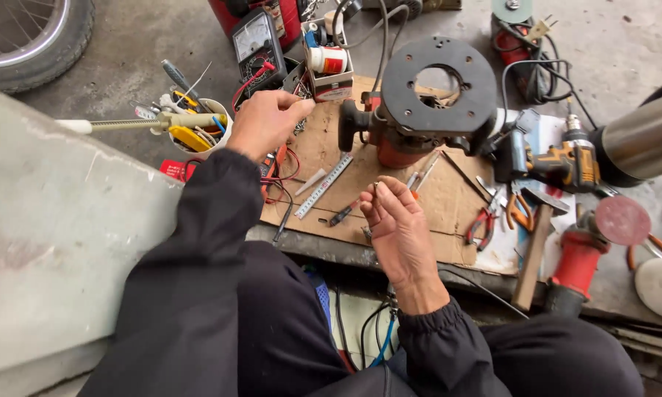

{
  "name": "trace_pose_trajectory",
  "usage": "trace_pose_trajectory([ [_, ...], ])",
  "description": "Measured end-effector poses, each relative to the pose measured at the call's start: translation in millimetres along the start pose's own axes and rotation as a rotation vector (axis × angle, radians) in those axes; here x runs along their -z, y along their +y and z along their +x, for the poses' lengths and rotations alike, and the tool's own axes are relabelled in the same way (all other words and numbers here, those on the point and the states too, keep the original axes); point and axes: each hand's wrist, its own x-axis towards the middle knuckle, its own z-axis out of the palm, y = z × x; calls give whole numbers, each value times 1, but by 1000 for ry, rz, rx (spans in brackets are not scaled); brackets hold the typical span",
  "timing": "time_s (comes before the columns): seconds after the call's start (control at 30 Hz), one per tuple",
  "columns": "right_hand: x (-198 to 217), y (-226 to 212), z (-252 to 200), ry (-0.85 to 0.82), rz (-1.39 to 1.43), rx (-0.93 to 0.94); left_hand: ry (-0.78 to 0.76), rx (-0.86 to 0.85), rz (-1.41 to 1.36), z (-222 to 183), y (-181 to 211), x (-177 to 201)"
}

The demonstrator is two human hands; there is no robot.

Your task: Inspecting and testing a handheld router using a multimeter, screwdriver, and compressed air.

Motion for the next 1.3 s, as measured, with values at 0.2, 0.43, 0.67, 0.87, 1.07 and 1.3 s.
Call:
trace_pose_trajectory([
  [0.2,6,-19,-38,-20,38,-8,2,-161,-445,-151,57,-31],
  [0.43,22,-17,-64,-22,61,36,-125,-99,-979,-199,59,-96],
  [0.67,37,-8,-65,-82,-20,210,-65,-25,-1099,-197,62,-139],
  [0.87,37,-60,-59,-115,-367,369,-24,-67,-1088,-166,83,-117],
  [1.07,50,-222,-47,27,-1102,625,-28,-202,-978,-97,113,-41],
  [1.3,104,-243,21,99,-1637,477,-157,-278,-1136,-21,52,-55],
])
